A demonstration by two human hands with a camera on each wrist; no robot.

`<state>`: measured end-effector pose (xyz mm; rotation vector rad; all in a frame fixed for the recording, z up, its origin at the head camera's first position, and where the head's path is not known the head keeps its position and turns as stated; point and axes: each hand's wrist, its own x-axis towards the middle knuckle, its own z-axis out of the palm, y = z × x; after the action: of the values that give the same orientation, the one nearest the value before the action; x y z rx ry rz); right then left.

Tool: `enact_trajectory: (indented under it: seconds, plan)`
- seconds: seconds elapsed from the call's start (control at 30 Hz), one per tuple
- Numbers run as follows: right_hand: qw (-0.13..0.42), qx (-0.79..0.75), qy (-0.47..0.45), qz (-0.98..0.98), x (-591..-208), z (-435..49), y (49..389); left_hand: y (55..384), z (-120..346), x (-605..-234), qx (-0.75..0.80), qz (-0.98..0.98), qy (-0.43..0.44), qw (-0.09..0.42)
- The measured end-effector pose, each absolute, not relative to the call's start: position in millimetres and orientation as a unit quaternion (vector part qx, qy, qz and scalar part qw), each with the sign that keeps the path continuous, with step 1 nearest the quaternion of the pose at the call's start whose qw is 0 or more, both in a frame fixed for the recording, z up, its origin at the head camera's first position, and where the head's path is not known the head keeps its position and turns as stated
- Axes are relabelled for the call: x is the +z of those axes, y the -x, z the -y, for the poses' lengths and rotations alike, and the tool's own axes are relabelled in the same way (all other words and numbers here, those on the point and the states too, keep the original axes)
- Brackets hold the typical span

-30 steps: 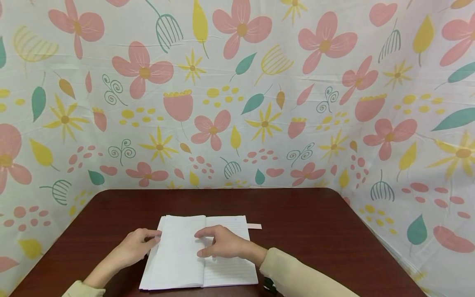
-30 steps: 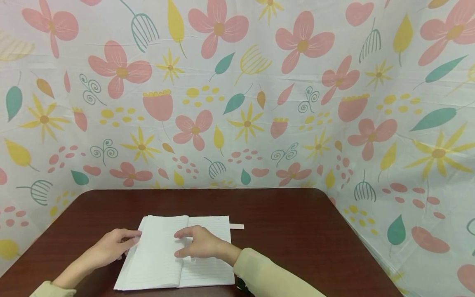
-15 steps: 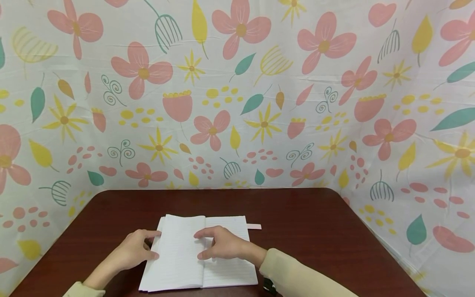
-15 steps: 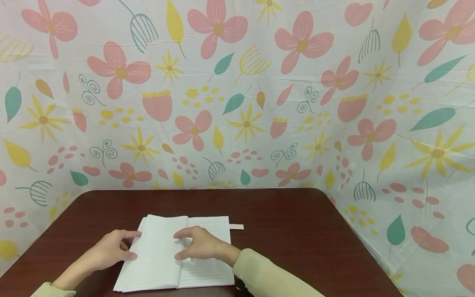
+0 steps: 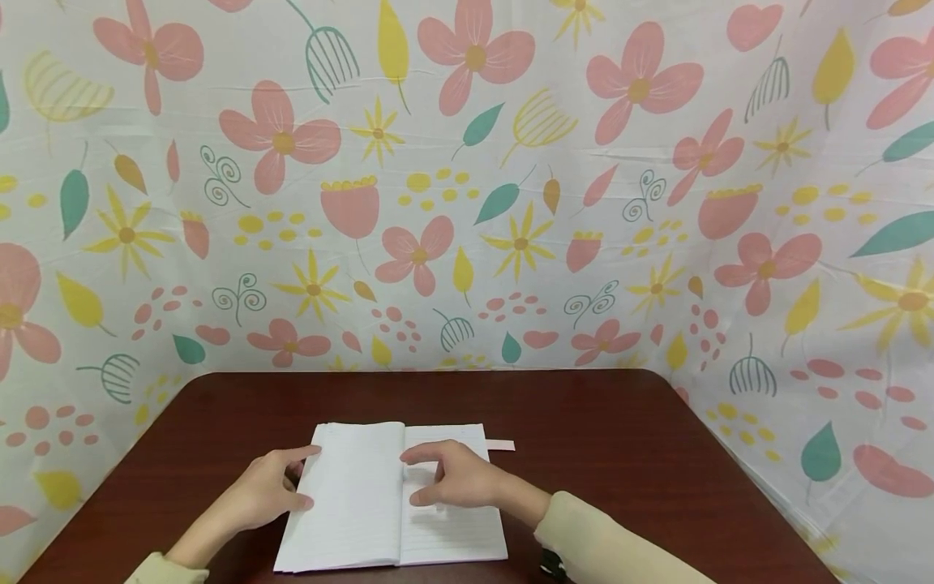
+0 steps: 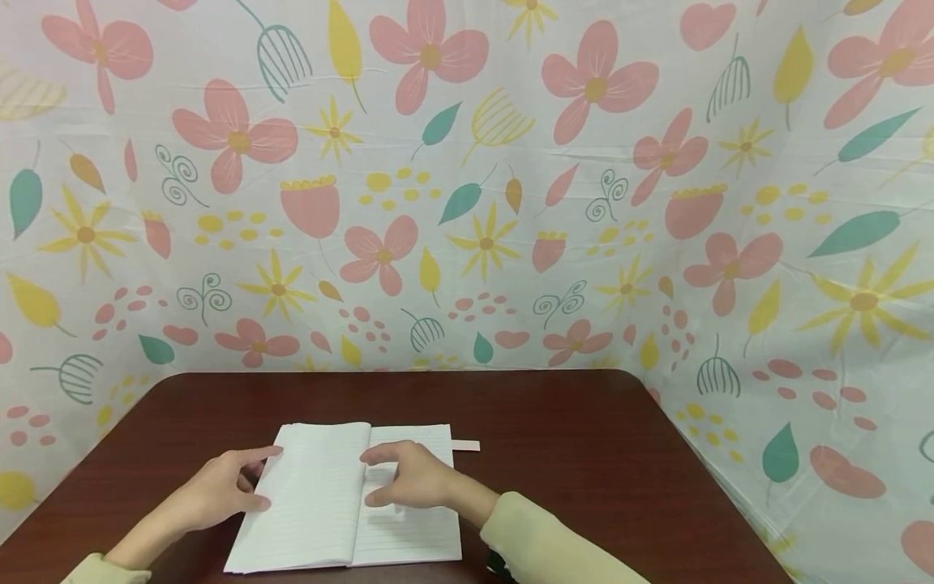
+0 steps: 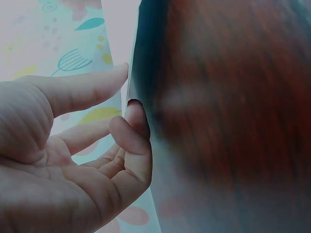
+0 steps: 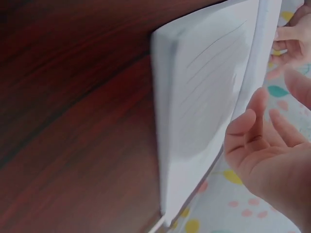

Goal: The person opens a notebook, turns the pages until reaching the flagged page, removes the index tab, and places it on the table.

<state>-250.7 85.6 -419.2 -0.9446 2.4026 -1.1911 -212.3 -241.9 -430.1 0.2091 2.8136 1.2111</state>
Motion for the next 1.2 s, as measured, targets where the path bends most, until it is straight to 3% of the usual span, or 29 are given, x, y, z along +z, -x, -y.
enact_trajectory:
  seconds: [0.33,0.6,1.2]
  plan:
    - [0.086,-0.311,0.343,-0.882,-423,-150,253,213,240,-430,0.384,-0.921,-0.056,0.042]
    - [0.131,-0.294,0.329,-0.888,-425,-188,251,214,241,-432,0.381,-0.922,-0.062,0.039]
    - [0.114,-0.295,0.324,-0.892,-431,-197,247,213,239,-429,0.378,-0.923,-0.066,0.039]
